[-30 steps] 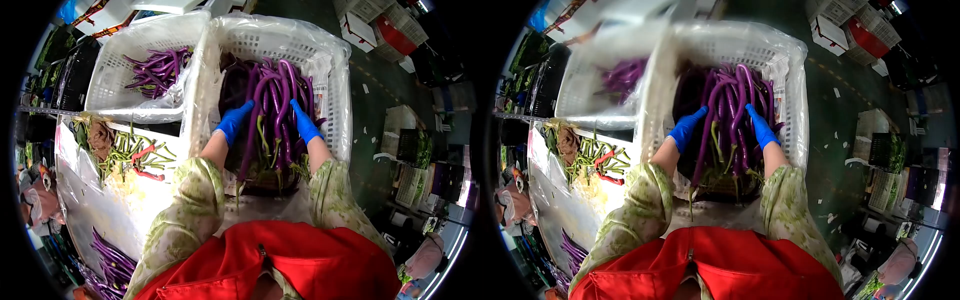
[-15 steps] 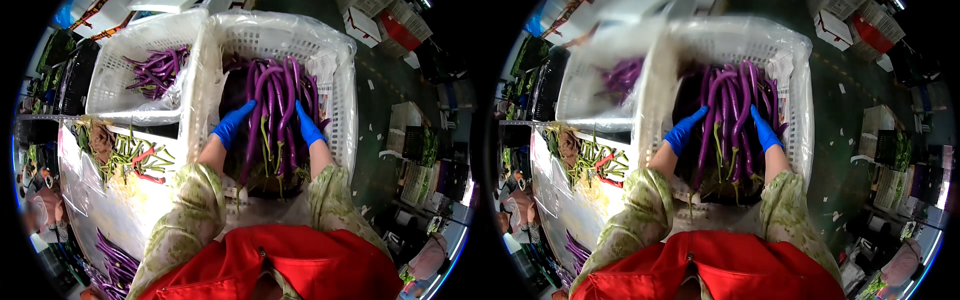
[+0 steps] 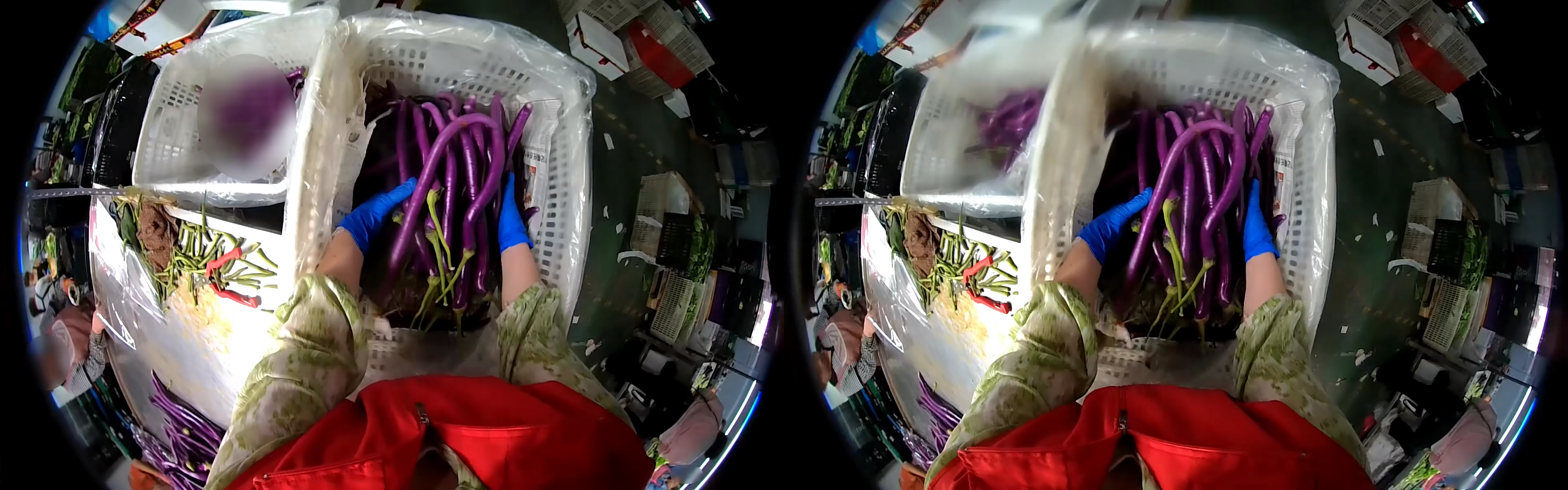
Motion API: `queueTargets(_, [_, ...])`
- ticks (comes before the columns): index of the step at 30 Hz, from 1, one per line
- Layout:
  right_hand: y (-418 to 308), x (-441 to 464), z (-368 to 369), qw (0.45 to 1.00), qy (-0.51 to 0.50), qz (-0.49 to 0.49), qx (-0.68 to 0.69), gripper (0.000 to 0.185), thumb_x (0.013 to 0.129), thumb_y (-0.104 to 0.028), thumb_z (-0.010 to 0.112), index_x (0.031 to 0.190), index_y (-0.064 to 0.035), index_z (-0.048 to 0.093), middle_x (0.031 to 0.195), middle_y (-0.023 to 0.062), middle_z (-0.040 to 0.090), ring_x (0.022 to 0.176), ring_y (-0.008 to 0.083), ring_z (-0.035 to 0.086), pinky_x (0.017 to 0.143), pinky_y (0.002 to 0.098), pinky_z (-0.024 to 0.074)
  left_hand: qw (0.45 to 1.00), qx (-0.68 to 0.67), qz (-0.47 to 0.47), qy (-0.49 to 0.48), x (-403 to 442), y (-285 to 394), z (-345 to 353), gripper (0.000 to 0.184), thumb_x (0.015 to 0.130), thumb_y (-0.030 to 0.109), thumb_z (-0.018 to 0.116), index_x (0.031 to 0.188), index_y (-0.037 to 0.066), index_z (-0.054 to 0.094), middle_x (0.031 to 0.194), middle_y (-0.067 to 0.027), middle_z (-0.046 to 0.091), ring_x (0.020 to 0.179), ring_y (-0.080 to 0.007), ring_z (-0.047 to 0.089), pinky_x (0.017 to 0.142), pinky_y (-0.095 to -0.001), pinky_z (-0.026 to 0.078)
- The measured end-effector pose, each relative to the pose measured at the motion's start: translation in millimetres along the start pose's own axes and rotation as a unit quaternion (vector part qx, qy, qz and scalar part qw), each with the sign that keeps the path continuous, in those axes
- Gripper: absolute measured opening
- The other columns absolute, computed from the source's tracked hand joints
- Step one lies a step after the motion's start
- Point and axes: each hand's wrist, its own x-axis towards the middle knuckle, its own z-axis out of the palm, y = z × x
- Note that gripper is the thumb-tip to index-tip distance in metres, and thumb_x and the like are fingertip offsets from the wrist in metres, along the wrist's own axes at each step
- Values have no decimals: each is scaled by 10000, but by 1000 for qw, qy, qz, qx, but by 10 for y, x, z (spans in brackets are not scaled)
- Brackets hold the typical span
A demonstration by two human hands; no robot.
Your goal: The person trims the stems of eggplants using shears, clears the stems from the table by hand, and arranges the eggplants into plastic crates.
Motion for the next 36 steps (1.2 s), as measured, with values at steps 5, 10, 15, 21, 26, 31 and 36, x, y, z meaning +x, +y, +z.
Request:
queueTargets(5, [304,685,-245,999,-32,26,-32,622,928,-533,388,1317,-56,481,1306,92,511,1170,210,482,1002,298,354,991,100,84,15,-34,25,281,720,804,455,669,1337,40,423,1229,-104,543,1162,-203,471,985,-327,375])
queueTargets(10, [263,244,-327,995,-31,0,-93,613,929,-524,391,1313,-55,483,1302,92,514,1166,210,484,1000,298,356,987,135,86,27,-123,-296,359,905,744,408,750,1405,20,269,1323,-129,456,1206,-217,439,1030,-333,338])
queueTargets(15, [322,372,-419,995,-35,11,-94,604,930,-515,394,1310,-54,485,1297,93,517,1163,209,487,998,298,358,994,54,96,25,164,-582,348,839,772,437,715,1409,82,298,1288,-103,492,1171,-207,459,1013,-341,349])
queueTargets(21, [283,521,-380,993,-53,9,-105,594,932,-504,398,1307,-53,488,1292,94,521,1159,208,490,995,298,360,967,-248,47,3,-229,-58,520,666,865,563,516,1348,111,434,1272,-107,528,1159,-250,496,1010,-380,384])
queueTargets(26, [305,592,-372,993,-57,3,-106,585,933,-495,401,1303,-52,490,1287,94,524,1156,208,492,993,298,362,993,-65,93,12,163,-83,374,802,779,468,690,1390,87,338,1264,-117,523,1133,-223,508,980,-375,403])
queueTargets(31, [289,509,-438,991,-65,-6,-116,576,934,-487,405,1300,-51,493,1283,95,527,1152,207,495,990,297,364,974,87,204,51,244,-257,550,934,737,376,761,1423,46,221,1342,-111,436,1224,-202,414,1047,-325,312])
queueTargets(36, [182,256,-475,988,-72,-22,-132,567,936,-478,408,1297,-50,495,1278,95,530,1149,207,497,988,297,366,969,93,225,34,-138,-274,748,990,743,347,762,1455,84,126,1329,-107,437,1209,-209,419,1011,-336,343])
